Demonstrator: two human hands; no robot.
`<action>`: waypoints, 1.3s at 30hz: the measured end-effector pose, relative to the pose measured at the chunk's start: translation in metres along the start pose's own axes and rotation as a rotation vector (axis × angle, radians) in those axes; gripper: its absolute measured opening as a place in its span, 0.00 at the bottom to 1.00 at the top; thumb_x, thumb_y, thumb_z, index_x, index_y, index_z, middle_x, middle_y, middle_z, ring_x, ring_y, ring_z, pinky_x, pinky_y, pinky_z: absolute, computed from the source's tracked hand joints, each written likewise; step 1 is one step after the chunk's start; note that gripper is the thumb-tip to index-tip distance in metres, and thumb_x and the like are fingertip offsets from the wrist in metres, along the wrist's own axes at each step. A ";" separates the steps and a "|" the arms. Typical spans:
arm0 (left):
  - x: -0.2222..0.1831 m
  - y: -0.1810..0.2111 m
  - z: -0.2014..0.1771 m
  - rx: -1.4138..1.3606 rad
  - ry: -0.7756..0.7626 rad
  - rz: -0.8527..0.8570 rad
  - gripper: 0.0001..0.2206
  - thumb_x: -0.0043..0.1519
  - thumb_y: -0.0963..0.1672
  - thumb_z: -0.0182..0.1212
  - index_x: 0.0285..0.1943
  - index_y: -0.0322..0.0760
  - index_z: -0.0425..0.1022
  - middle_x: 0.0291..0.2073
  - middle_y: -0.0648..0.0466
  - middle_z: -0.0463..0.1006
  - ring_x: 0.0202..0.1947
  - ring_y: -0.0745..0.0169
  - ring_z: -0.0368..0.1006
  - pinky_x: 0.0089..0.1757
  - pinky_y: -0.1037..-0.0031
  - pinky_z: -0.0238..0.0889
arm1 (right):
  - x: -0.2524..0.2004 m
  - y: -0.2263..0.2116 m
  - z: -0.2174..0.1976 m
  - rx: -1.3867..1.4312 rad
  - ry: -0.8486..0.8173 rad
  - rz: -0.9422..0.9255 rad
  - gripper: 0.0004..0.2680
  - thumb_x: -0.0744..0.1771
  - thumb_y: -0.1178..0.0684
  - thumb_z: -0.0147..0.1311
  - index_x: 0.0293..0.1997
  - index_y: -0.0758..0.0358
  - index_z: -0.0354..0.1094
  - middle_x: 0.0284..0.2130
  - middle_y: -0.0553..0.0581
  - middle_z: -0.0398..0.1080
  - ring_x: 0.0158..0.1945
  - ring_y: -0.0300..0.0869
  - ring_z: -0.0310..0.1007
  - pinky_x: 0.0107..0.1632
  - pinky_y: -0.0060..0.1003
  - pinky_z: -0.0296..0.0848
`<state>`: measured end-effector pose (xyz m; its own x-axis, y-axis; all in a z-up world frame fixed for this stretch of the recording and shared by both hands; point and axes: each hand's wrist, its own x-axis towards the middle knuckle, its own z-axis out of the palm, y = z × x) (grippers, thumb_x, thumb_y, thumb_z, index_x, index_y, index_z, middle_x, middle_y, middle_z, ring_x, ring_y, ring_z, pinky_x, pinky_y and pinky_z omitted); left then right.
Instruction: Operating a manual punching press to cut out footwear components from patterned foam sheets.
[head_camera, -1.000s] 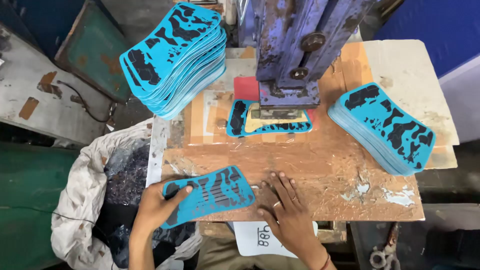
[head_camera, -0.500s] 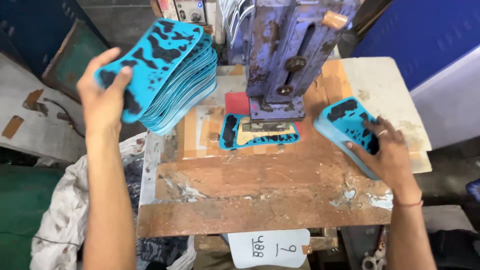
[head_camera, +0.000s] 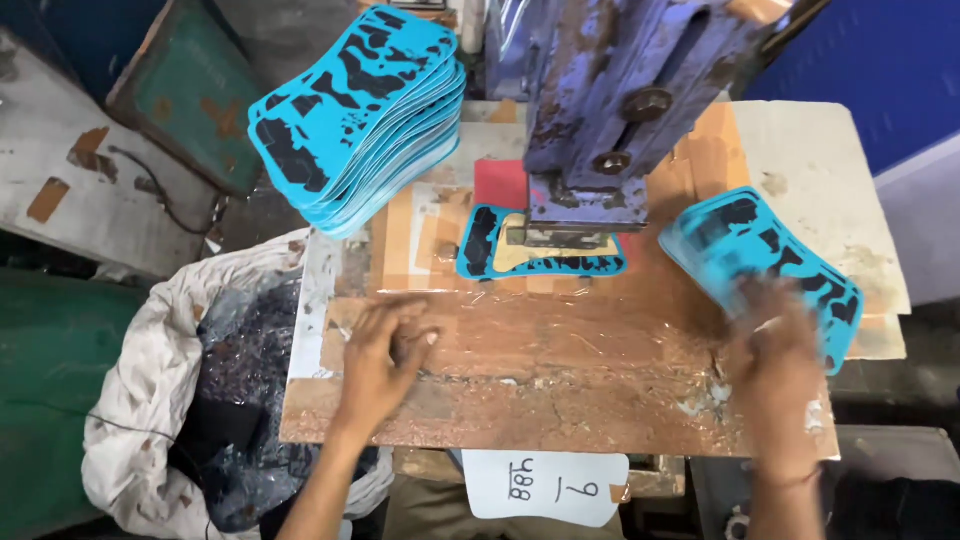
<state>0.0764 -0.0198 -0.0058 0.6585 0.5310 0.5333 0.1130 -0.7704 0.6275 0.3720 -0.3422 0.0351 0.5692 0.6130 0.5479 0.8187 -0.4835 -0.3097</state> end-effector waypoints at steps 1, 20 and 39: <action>0.002 0.003 -0.003 0.003 0.000 -0.003 0.16 0.58 0.43 0.70 0.55 0.37 0.76 0.48 0.48 0.81 0.48 0.53 0.76 0.49 0.64 0.69 | -0.013 -0.022 0.014 0.003 -0.003 -0.001 0.11 0.72 0.55 0.54 0.62 0.65 0.70 0.59 0.64 0.73 0.65 0.57 0.72 0.70 0.48 0.67; 0.086 -0.013 0.087 0.158 -0.161 -0.157 0.18 0.62 0.52 0.66 0.27 0.36 0.74 0.24 0.45 0.78 0.30 0.43 0.75 0.34 0.57 0.65 | -0.050 -0.166 0.060 0.097 -0.248 -0.135 0.22 0.64 0.42 0.59 0.63 0.59 0.66 0.67 0.65 0.58 0.74 0.59 0.52 0.73 0.61 0.45; -0.040 -0.034 -0.066 -0.358 -0.383 -0.590 0.09 0.56 0.43 0.71 0.40 0.30 0.83 0.32 0.54 0.83 0.32 0.69 0.76 0.36 0.73 0.70 | 0.037 -0.162 0.142 -0.052 -0.203 -0.425 0.28 0.67 0.30 0.48 0.71 0.56 0.61 0.62 0.71 0.59 0.70 0.67 0.49 0.67 0.78 0.34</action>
<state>-0.0028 0.0080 -0.0115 0.7820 0.6081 -0.1367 0.3202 -0.2037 0.9252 0.2709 -0.1519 -0.0049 0.1915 0.8709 0.4527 0.9805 -0.1902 -0.0488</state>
